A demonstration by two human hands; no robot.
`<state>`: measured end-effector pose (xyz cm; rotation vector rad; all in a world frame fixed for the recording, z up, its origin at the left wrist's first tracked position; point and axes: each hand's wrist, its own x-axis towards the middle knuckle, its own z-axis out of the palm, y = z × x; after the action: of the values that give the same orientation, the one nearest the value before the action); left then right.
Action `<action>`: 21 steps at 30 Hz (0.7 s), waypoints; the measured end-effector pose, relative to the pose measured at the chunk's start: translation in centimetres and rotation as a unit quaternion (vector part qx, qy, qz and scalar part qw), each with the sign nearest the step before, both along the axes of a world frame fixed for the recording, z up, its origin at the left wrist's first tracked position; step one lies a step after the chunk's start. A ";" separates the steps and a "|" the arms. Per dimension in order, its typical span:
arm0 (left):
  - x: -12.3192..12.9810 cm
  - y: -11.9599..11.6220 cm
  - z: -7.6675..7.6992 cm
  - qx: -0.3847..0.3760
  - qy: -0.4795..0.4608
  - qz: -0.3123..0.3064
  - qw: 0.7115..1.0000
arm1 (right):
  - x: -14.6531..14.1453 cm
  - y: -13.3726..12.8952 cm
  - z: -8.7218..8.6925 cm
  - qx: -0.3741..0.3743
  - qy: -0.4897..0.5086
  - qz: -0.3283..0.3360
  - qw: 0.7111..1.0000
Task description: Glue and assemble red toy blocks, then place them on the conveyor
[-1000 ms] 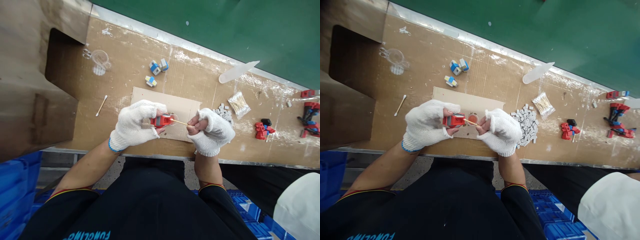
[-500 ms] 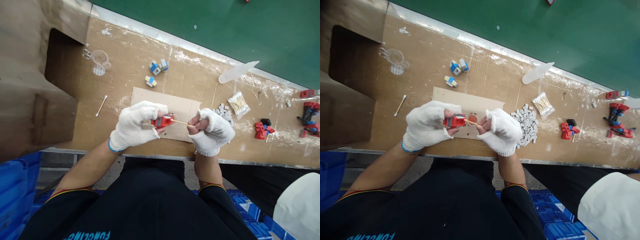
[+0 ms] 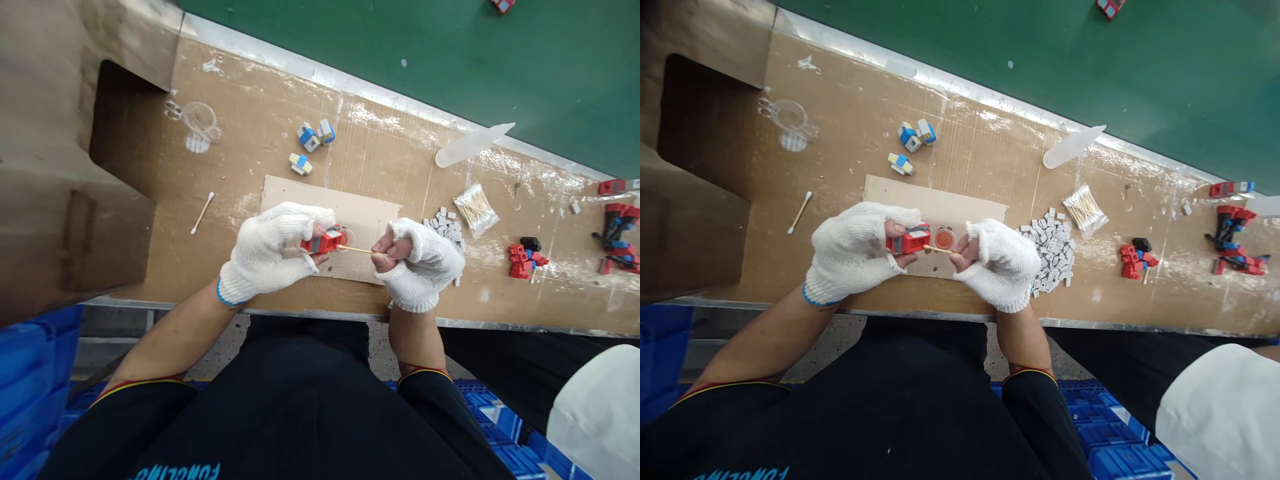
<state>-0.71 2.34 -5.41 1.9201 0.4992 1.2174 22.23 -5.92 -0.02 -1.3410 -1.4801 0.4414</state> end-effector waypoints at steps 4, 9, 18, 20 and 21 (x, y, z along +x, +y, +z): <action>0.0 -0.1 0.0 -0.003 -0.001 -0.007 1.000 | -0.2 -0.1 0.0 0.012 0.011 0.010 1.000; 0.0 -0.3 0.0 -0.005 0.007 -0.012 1.000 | -0.7 0.1 0.3 0.047 0.018 0.029 0.998; -0.1 -0.1 0.1 -0.012 0.007 -0.015 1.000 | 0.0 -0.4 -0.3 0.044 0.034 0.007 0.998; -0.1 -0.1 0.1 -0.007 0.015 -0.018 1.000 | 0.0 -0.5 -0.6 0.054 0.047 0.001 0.997; -0.1 -0.1 0.1 -0.006 0.018 -0.023 1.000 | -0.1 -0.6 -0.6 0.055 0.050 -0.001 0.997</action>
<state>-0.82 2.24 -5.26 1.9369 0.4788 1.1499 22.17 -6.48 -0.65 -1.2153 -1.4005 0.4137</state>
